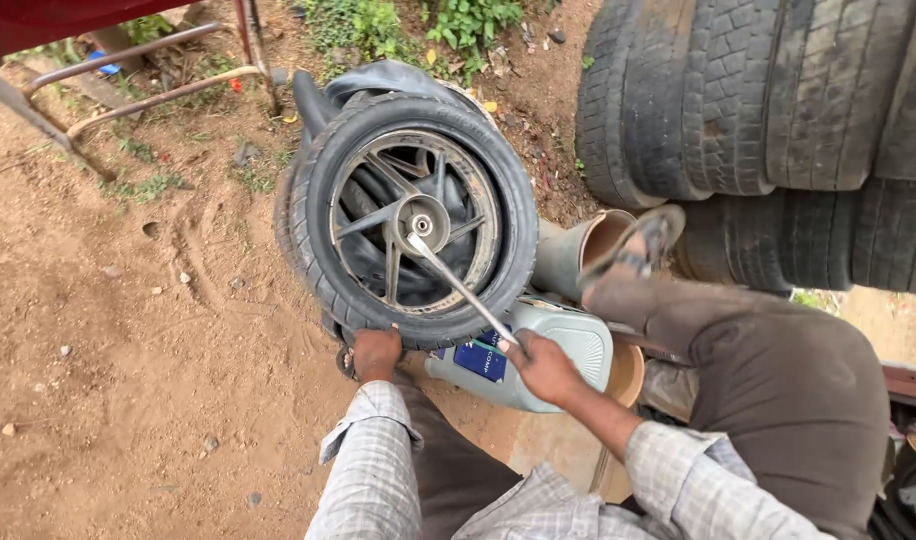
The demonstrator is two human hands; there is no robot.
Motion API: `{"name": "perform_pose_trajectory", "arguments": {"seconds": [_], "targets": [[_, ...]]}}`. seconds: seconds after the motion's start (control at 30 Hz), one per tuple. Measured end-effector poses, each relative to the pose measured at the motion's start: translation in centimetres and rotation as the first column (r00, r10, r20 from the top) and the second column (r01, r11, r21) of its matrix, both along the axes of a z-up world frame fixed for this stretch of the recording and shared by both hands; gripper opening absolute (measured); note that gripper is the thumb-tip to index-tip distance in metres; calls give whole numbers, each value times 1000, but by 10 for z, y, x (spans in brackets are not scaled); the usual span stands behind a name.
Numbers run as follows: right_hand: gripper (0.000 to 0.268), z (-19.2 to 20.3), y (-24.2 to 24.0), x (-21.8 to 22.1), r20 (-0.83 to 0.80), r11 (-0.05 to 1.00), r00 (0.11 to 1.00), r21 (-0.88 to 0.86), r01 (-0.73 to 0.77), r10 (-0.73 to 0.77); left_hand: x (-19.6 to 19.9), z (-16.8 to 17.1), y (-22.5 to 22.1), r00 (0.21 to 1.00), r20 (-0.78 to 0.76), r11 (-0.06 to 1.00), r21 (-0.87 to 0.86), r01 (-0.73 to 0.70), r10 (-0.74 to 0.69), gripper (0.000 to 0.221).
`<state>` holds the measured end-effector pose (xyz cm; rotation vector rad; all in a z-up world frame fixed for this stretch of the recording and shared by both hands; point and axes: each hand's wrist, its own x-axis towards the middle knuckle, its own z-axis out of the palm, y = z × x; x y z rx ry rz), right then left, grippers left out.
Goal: Using tire irons to remove a motorcycle tire from its rim and then reseat it.
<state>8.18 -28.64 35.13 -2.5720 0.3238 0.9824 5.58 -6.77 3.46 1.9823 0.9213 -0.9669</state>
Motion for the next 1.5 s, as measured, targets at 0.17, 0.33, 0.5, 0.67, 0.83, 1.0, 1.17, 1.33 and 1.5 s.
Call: {"name": "perform_pose_trajectory", "arguments": {"seconds": [0.17, 0.33, 0.5, 0.67, 0.83, 1.0, 1.17, 1.33, 1.5], "targets": [[49, -42, -32, 35, 22, 973, 977, -93, -210, 212, 16, 80, 10, 984, -34, 984, -32, -174, 173, 77], [52, -121, -83, 84, -64, 894, 898, -89, -439, 435, 24, 49, 1, 923, -28, 923, 7, -385, 385, 75], [52, -119, -73, 119, -91, 879, 876, -6, -476, 474, 20, 52, -7, 924, -55, 924, 83, -374, 379, 82], [49, -193, -92, 190, -33, 728, 731, 133, -672, 681, 8, 19, -21, 884, -148, 885, 225, -407, 444, 73], [43, -242, -153, 228, 121, 635, 670, 233, -736, 732, 18, -27, -44, 940, -49, 912, 266, -312, 336, 82], [41, -281, -197, 222, 301, 605, 699, 353, -714, 649, 55, 56, -93, 757, 247, 563, 540, -625, 604, 133], [42, -298, -192, 204, 352, 636, 661, 200, -745, 663, 47, 41, -101, 766, 423, 432, 646, -630, 485, 129], [49, -339, -219, 177, 424, 631, 611, 112, -768, 669, 19, 27, -132, 784, 404, 468, 639, -611, 472, 130], [54, -343, -203, 203, 572, 648, 579, 106, -755, 581, 26, 38, -152, 735, 580, 418, 605, -677, 351, 133]]}}
